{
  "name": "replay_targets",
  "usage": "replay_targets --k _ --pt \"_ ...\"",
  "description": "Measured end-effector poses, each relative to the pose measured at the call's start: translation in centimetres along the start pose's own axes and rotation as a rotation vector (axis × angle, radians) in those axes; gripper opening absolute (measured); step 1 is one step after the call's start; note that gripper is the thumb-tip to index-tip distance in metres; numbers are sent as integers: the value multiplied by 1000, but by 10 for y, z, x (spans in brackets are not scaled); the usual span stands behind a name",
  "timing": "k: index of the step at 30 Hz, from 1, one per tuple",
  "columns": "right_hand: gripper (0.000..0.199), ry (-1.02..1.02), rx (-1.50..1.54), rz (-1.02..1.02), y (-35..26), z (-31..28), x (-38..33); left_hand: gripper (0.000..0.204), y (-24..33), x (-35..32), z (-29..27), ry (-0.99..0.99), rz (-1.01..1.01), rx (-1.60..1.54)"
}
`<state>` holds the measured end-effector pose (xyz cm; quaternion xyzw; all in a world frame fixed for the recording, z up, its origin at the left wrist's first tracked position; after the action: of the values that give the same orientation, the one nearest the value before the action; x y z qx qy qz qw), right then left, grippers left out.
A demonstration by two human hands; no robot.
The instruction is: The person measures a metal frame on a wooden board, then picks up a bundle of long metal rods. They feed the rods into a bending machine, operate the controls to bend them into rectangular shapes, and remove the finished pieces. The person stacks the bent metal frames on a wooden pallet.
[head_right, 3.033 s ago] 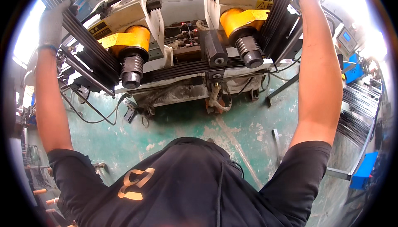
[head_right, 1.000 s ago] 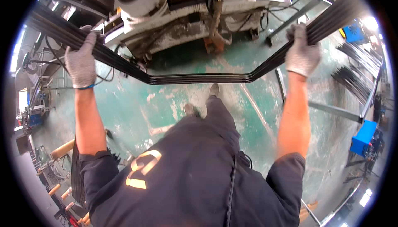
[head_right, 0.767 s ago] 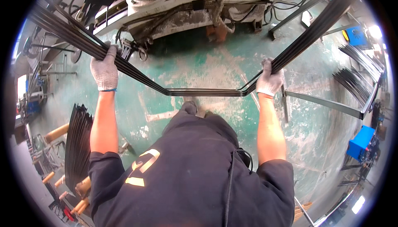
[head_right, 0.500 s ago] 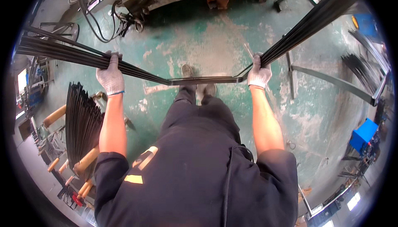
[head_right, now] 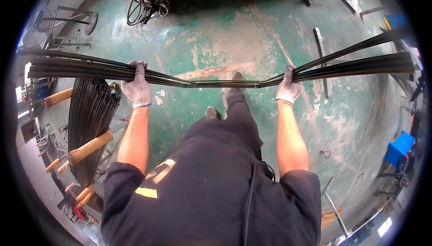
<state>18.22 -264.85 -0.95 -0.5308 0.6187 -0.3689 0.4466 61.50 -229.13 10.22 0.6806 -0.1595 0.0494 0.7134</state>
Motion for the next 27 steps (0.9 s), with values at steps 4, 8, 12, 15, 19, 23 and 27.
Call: replay_targets --k 4,8,12,15,19,23,27 --pt "29 26 28 38 18 -22 -54 13 8 -40 -55 -49 25 18" --pt "30 78 27 103 48 -39 -97 7 6 -96 -119 47 14 75" --pt "31 -3 41 126 77 -50 -137 9 25 -133 -160 96 -20 99" --pt "33 -66 32 188 89 -44 -158 8 20 -162 -207 130 47 250" --pt "36 -121 12 268 112 -46 -196 13 27 -200 -251 130 25 307" --pt "37 -147 -12 283 132 -50 -228 11 27 -226 -291 112 46 375" --pt "38 -150 -58 287 146 -53 -264 12 11 -244 -331 163 12 339"
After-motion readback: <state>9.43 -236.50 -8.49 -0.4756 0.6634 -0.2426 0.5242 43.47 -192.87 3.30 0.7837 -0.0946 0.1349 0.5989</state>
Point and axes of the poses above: each hand's wrist, its own x-axis towards the middle knuckle, its own z-axis out of the palm, y = z × x, the point moved 7 cm from there along x, towards the middle knuckle, and after that the axes turned 15 degrees about z, right-handed, at the moved point
